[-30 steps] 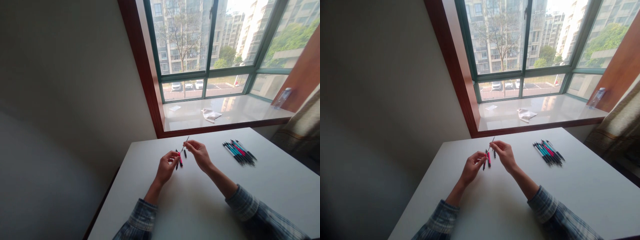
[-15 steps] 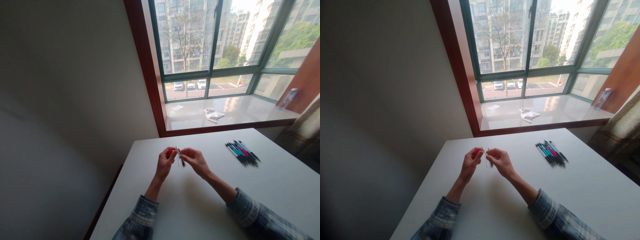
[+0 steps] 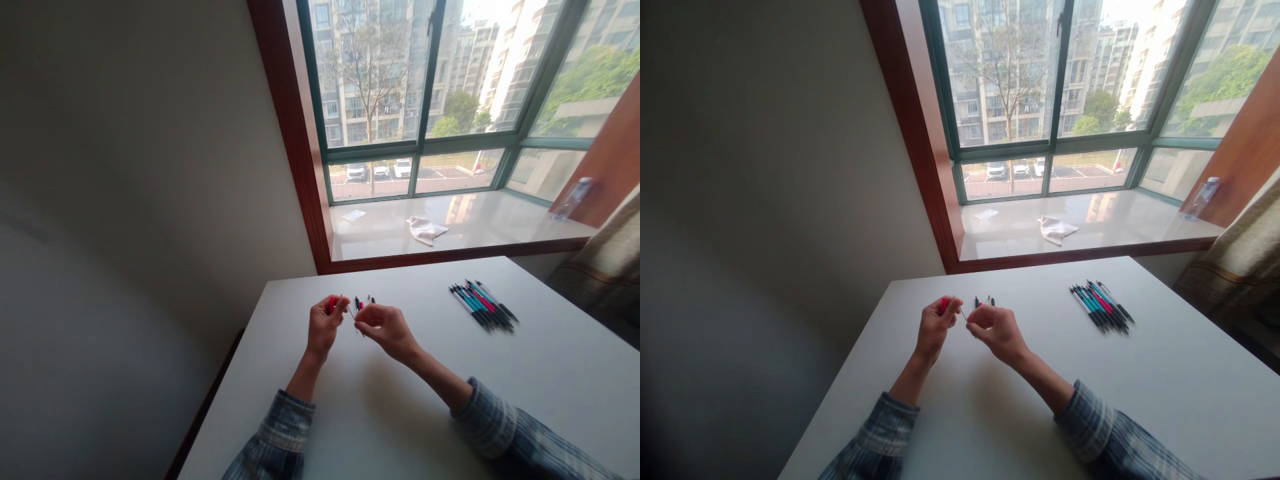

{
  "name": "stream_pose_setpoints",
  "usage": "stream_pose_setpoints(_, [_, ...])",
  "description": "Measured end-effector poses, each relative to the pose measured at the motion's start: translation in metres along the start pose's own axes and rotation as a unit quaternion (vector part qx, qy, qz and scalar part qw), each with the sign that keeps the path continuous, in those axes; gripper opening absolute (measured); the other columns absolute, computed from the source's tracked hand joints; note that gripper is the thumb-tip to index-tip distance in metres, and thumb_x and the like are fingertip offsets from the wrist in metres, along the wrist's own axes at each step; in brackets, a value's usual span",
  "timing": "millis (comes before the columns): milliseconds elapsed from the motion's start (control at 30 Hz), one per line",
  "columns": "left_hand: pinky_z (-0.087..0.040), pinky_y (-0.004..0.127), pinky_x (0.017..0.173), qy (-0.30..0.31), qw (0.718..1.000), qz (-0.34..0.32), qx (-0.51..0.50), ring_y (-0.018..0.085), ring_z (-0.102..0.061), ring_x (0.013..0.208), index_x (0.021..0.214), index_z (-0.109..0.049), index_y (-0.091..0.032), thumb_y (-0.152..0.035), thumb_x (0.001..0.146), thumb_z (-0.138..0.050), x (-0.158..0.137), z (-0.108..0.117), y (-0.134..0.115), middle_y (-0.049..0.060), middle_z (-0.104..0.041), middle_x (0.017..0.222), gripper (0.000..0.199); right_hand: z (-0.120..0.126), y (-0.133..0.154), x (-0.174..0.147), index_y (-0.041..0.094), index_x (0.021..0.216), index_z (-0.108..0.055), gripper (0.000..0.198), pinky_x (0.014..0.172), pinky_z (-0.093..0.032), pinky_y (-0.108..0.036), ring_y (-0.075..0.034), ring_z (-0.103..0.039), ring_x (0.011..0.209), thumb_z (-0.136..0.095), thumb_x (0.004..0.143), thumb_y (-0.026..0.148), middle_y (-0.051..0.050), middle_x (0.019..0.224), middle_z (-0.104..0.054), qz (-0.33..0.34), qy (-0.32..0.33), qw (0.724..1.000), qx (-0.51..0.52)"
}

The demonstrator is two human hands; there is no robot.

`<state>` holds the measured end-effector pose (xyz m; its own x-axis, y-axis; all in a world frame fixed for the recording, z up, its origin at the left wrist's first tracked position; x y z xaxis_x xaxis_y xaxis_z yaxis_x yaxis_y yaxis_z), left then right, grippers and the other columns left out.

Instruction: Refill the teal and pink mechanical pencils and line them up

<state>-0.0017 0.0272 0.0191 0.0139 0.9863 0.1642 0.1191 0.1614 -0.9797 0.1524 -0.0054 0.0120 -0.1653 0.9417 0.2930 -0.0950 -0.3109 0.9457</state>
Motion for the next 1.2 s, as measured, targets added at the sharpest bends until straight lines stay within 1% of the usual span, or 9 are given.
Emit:
stream_pose_setpoints(167, [-0.022, 0.020, 0.045, -0.101, 0.994, -0.007, -0.040, 0.004, -0.030, 0.049, 0.080, -0.070, -0.015, -0.051, 0.078, -0.081, 0.005, 0.024, 0.003, -0.003, -0.055, 0.069, 0.038, 0.029, 0.001, 0.006, 0.021, 0.082, -0.073, 0.008, 0.068, -0.053, -0.028, -0.017, -0.068, 0.067, -0.066, 0.083, 0.024, -0.001, 0.073, -0.073, 0.006, -0.046, 0.988, -0.145])
stream_pose_setpoints(233, [-0.023, 0.020, 0.045, -0.117, 0.992, 0.000, -0.041, 0.004, -0.030, 0.049, 0.079, -0.069, -0.015, -0.051, 0.077, -0.081, 0.006, 0.028, 0.005, -0.003, -0.054, 0.068, 0.039, 0.042, -0.005, 0.009, 0.021, 0.082, -0.073, 0.010, 0.065, -0.052, -0.027, -0.017, -0.068, 0.066, -0.064, 0.083, 0.024, -0.001, 0.073, -0.073, -0.013, -0.066, 0.979, -0.190])
stream_pose_setpoints(333, [-0.025, 0.020, 0.046, -0.096, 0.995, 0.006, -0.021, 0.005, -0.033, 0.051, 0.076, -0.067, -0.014, -0.051, 0.076, -0.082, 0.005, 0.022, 0.006, -0.004, -0.052, 0.066, 0.040, 0.048, -0.014, 0.012, 0.021, 0.082, -0.073, 0.011, 0.062, -0.049, -0.027, -0.017, -0.068, 0.065, -0.062, 0.081, 0.023, -0.002, 0.072, -0.073, -0.038, -0.062, 0.970, -0.234])
stream_pose_setpoints(467, [-0.026, 0.020, 0.047, -0.061, 0.998, 0.017, -0.009, 0.006, -0.034, 0.052, 0.076, -0.066, -0.014, -0.052, 0.076, -0.082, 0.003, 0.010, 0.008, -0.004, -0.051, 0.064, 0.041, 0.040, -0.024, 0.011, 0.022, 0.080, -0.073, 0.011, 0.061, -0.046, -0.026, -0.016, -0.066, 0.062, -0.062, 0.078, 0.020, 0.000, 0.069, -0.072, -0.058, -0.037, 0.958, -0.280])
stream_pose_setpoints(700, [-0.027, 0.019, 0.048, -0.048, 0.998, 0.025, -0.007, 0.006, -0.035, 0.053, 0.075, -0.064, -0.015, -0.051, 0.078, -0.080, 0.000, 0.005, 0.009, -0.003, -0.051, 0.065, 0.040, 0.030, -0.033, 0.013, 0.022, 0.080, -0.074, 0.012, 0.062, -0.042, -0.026, -0.016, -0.065, 0.064, -0.063, 0.078, 0.019, 0.000, 0.071, -0.074, -0.083, -0.012, 0.944, -0.319])
stream_pose_setpoints(867, [-0.028, 0.020, 0.048, -0.046, 0.999, 0.026, -0.007, 0.006, -0.035, 0.053, 0.075, -0.064, -0.015, -0.051, 0.078, -0.080, 0.001, 0.005, 0.010, -0.003, -0.051, 0.064, 0.040, 0.033, -0.034, 0.014, 0.022, 0.084, -0.075, 0.012, 0.064, -0.043, -0.025, -0.016, -0.067, 0.066, -0.063, 0.081, 0.022, -0.001, 0.075, -0.076, -0.083, 0.000, 0.946, -0.313])
stream_pose_setpoints(933, [-0.027, 0.020, 0.047, -0.045, 0.999, 0.026, -0.008, 0.006, -0.035, 0.053, 0.076, -0.065, -0.015, -0.051, 0.078, -0.080, 0.001, 0.006, 0.011, -0.004, -0.050, 0.064, 0.039, 0.036, -0.034, 0.014, 0.023, 0.086, -0.077, 0.015, 0.065, -0.044, -0.025, -0.016, -0.067, 0.067, -0.062, 0.083, 0.021, -0.001, 0.076, -0.076, -0.076, 0.014, 0.948, -0.310])
stream_pose_setpoints(1033, [-0.027, 0.020, 0.047, -0.041, 0.999, 0.026, -0.009, 0.006, -0.034, 0.053, 0.075, -0.065, -0.015, -0.051, 0.079, -0.080, 0.001, 0.006, 0.012, -0.004, -0.050, 0.064, 0.039, 0.036, -0.033, 0.014, 0.024, 0.089, -0.079, 0.020, 0.066, -0.045, -0.025, -0.015, -0.066, 0.068, -0.061, 0.084, 0.016, 0.000, 0.077, -0.075, -0.034, 0.068, 0.948, -0.309])
stream_pose_setpoints(1200, [-0.027, 0.020, 0.047, -0.045, 0.998, 0.032, -0.008, 0.006, -0.034, 0.052, 0.075, -0.065, -0.016, -0.053, 0.077, -0.081, 0.000, 0.007, 0.011, -0.005, -0.049, 0.062, 0.040, 0.034, -0.032, 0.013, 0.026, 0.092, -0.082, 0.022, 0.068, -0.046, -0.025, -0.016, -0.066, 0.073, -0.065, 0.085, 0.014, -0.002, 0.086, -0.075, 0.014, 0.128, 0.940, -0.314])
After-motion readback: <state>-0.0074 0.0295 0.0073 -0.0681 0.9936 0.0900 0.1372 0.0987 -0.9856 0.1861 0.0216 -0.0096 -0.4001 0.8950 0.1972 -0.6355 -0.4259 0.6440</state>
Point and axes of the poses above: each hand's wrist, its own x-axis towards the middle knuckle, its own z-axis out of the back of the hand, y = z × x, the point moved 8 cm from there along x, towards the middle knuckle
